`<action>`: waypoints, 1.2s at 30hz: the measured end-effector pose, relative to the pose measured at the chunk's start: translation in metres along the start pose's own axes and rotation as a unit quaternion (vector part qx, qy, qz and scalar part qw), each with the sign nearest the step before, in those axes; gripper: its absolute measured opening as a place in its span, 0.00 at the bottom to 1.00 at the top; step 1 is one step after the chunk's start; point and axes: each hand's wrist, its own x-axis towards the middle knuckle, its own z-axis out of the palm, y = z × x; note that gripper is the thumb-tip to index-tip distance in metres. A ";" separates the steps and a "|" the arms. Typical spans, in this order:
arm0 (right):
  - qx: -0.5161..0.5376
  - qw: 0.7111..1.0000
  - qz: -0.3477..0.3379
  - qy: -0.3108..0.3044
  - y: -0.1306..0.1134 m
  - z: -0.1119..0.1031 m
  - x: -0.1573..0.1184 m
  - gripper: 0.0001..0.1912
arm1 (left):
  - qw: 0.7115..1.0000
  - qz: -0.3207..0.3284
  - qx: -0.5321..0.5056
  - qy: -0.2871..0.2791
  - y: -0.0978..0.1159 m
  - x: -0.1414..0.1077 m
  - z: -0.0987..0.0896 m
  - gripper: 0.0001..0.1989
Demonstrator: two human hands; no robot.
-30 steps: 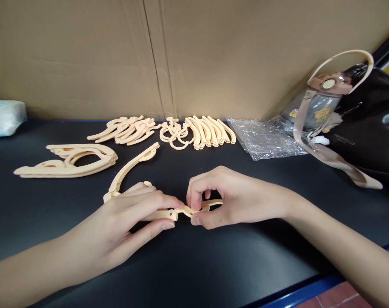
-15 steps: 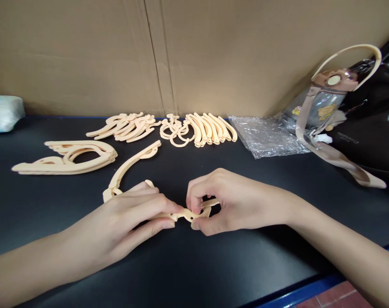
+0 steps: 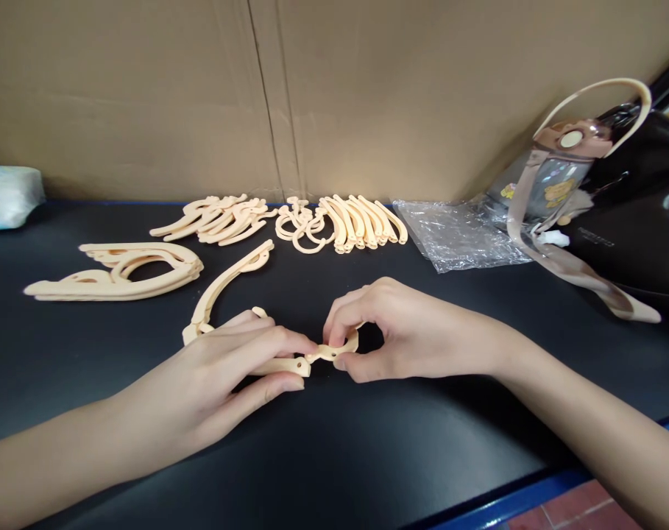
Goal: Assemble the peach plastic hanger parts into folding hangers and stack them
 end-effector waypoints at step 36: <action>-0.156 0.988 -0.017 -0.007 -0.014 0.006 -0.006 0.05 | 0.999 -0.037 -0.035 0.015 0.000 0.003 0.002 0.04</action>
